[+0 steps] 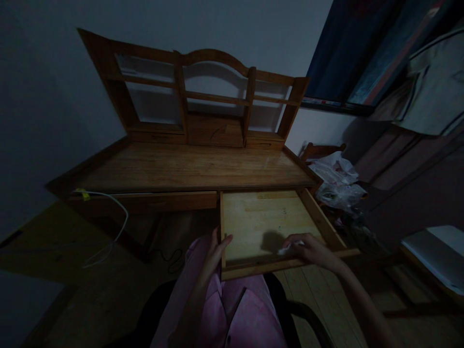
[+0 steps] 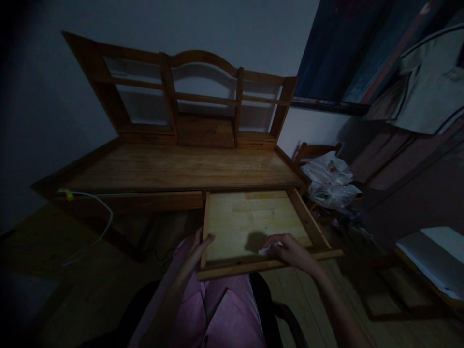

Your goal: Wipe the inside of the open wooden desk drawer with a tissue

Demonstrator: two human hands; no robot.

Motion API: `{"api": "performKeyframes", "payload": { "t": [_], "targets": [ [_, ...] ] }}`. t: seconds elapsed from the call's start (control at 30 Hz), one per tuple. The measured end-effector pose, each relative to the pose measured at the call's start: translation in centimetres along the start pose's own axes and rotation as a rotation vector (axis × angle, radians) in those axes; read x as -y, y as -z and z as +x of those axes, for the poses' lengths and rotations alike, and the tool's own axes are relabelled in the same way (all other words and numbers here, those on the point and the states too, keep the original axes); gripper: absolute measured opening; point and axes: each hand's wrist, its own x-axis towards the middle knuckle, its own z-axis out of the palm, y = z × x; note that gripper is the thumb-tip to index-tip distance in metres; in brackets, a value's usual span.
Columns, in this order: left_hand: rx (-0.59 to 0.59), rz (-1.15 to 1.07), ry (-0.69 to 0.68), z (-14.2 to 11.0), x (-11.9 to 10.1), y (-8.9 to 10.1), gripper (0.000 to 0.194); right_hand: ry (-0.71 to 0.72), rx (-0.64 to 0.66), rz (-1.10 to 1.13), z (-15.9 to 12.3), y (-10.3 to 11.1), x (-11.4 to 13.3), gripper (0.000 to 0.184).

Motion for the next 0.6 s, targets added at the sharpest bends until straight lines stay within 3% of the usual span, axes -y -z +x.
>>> {"api": "performKeyframes", "payload": {
  "t": [0.13, 0.27, 0.43, 0.6],
  "targets": [
    [0.015, -0.012, -0.01, 0.3, 0.6, 0.2, 0.076, -0.006, 0.051, 0.054, -0.9, -1.1, -0.2, 0.03],
    [0.004, 0.009, -0.015, 0.1, 0.4, 0.3, 0.073, 0.006, -0.011, -0.017, -2.3, -0.1, -2.7, 0.033],
    [0.0, 0.054, -0.015, -0.5, -0.4, 0.0, 0.069, -0.078, -0.052, -0.2, -4.6, 3.6, -6.4, 0.048],
    [0.009, 0.026, -0.028, -0.4, -0.3, 0.0, 0.072, -0.255, -0.076, -0.438, -7.7, 8.8, -10.8, 0.034]
  ]
}}
